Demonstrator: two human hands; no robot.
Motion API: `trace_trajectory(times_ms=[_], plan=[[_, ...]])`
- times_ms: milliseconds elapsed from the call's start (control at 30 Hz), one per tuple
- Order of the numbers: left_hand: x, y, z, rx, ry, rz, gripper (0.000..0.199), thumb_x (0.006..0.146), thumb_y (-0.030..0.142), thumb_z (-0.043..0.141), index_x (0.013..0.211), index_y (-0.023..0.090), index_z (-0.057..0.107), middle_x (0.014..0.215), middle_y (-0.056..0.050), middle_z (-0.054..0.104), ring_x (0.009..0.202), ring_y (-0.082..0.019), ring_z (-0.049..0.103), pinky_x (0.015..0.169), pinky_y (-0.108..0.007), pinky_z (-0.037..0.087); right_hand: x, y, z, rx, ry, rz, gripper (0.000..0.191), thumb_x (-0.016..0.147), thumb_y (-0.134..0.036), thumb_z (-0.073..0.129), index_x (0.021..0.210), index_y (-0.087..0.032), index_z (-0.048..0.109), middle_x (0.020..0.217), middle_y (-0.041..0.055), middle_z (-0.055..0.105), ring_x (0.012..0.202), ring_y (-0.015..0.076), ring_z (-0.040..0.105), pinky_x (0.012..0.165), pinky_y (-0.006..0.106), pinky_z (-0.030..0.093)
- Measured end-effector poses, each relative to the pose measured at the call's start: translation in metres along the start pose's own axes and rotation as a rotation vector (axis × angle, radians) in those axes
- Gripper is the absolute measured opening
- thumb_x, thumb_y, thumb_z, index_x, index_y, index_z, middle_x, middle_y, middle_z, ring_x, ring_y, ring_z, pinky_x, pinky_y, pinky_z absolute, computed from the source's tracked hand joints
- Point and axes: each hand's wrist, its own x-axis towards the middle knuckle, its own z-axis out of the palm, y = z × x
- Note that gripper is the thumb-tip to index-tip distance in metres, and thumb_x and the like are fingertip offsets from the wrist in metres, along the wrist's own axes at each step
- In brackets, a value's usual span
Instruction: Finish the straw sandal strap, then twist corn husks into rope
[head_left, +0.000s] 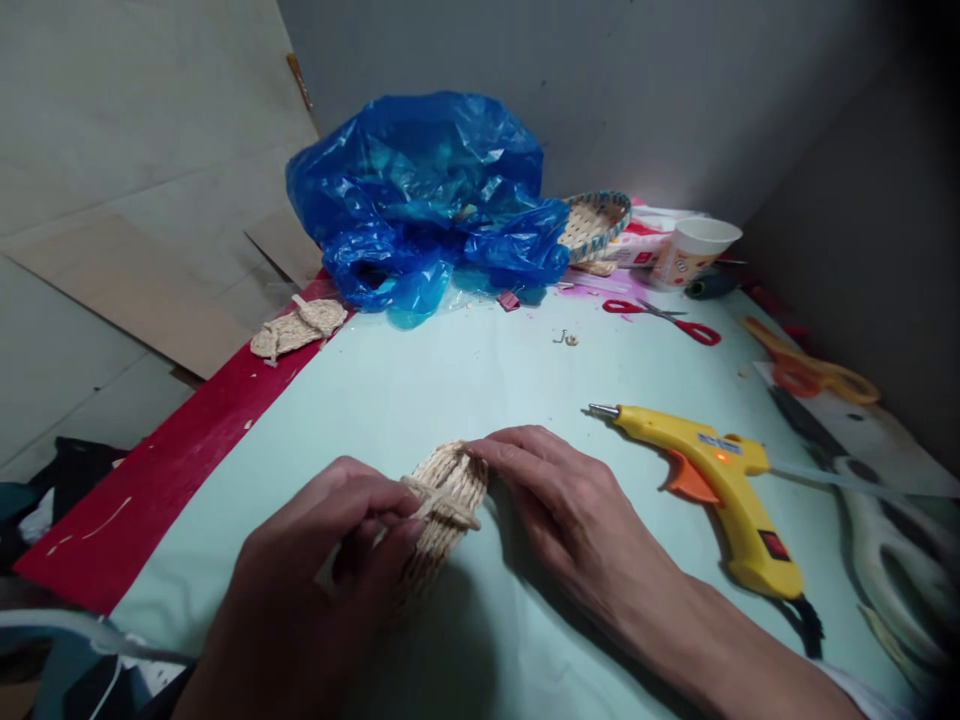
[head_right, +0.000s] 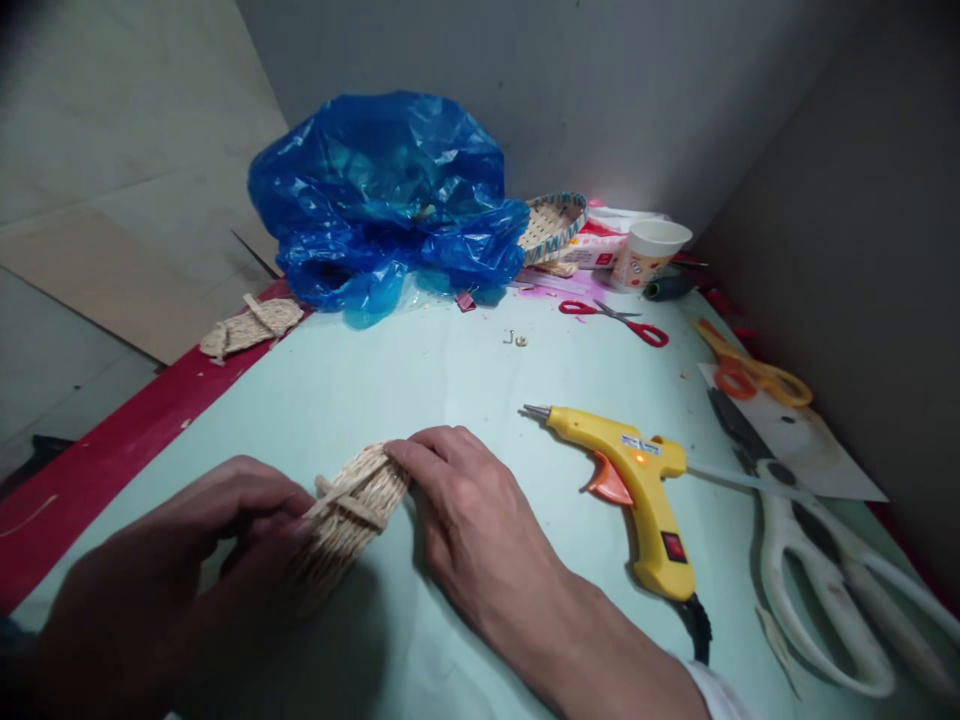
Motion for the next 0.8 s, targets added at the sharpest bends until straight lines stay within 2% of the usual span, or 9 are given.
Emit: trace_trajectory(times_ms=[133, 267, 367, 567, 667, 800], plan=[[0.001, 0.001, 0.001, -0.053, -0.064, -0.048, 0.015, 0.08, 0.037, 0.059, 0.07, 0.027, 0.062, 0.07, 0.005, 0.062, 0.057, -0.012, 0.053, 0.052, -0.022, 0.04, 0.0, 0.0, 0.0, -0.01, 0.022, 0.003, 0.041, 0.084, 0.002, 0.042, 0.116, -0.014, 0.062, 0.105, 0.0074, 0.065, 0.092, 0.017, 0.058, 0.082, 0.03, 0.05], [0.003, 0.0, 0.001, -0.013, -0.105, -0.062, 0.014, 0.079, 0.037, 0.06, 0.071, 0.027, 0.064, 0.055, 0.006, 0.055, 0.046, -0.011, 0.046, 0.046, -0.023, 0.036, 0.0, -0.003, -0.003, -0.041, 0.147, 0.023, 0.028, 0.091, -0.007, 0.045, 0.112, -0.012, 0.062, 0.101, 0.008, 0.066, 0.089, 0.0162, 0.06, 0.08, 0.029, 0.05], [0.003, -0.005, 0.002, 0.012, -0.156, -0.022, 0.015, 0.081, 0.037, 0.058, 0.074, 0.026, 0.065, 0.06, 0.006, 0.061, 0.048, -0.012, 0.053, 0.048, -0.023, 0.041, -0.004, -0.012, -0.002, -0.018, 0.217, 0.021, 0.021, 0.093, -0.01, 0.046, 0.106, -0.014, 0.063, 0.093, 0.0061, 0.066, 0.083, 0.0136, 0.061, 0.076, 0.026, 0.049], [0.005, -0.015, 0.006, -0.046, -0.235, 0.1, 0.015, 0.089, 0.031, 0.052, 0.084, 0.025, 0.065, 0.079, 0.003, 0.07, 0.072, -0.013, 0.066, 0.065, -0.021, 0.052, -0.015, -0.025, 0.014, 0.025, 0.142, -0.066, 0.016, 0.094, -0.017, 0.045, 0.095, -0.017, 0.061, 0.08, 0.0059, 0.06, 0.071, 0.0175, 0.056, 0.062, 0.029, 0.048], [0.006, -0.017, 0.006, -0.06, -0.251, 0.168, 0.016, 0.09, 0.025, 0.05, 0.084, 0.027, 0.064, 0.08, 0.004, 0.071, 0.073, -0.01, 0.067, 0.068, -0.019, 0.053, -0.018, -0.022, 0.019, 0.024, 0.136, -0.055, 0.019, 0.095, -0.018, 0.042, 0.095, -0.017, 0.061, 0.08, 0.0063, 0.059, 0.071, 0.018, 0.055, 0.061, 0.029, 0.048], [0.004, -0.018, 0.009, -0.065, -0.189, 0.201, 0.017, 0.089, 0.022, 0.05, 0.081, 0.027, 0.064, 0.075, 0.005, 0.07, 0.069, -0.01, 0.067, 0.065, -0.019, 0.052, -0.018, -0.017, 0.02, 0.048, 0.077, -0.052, 0.018, 0.094, -0.018, 0.042, 0.097, -0.018, 0.06, 0.084, 0.0069, 0.06, 0.074, 0.0185, 0.056, 0.062, 0.03, 0.049]])
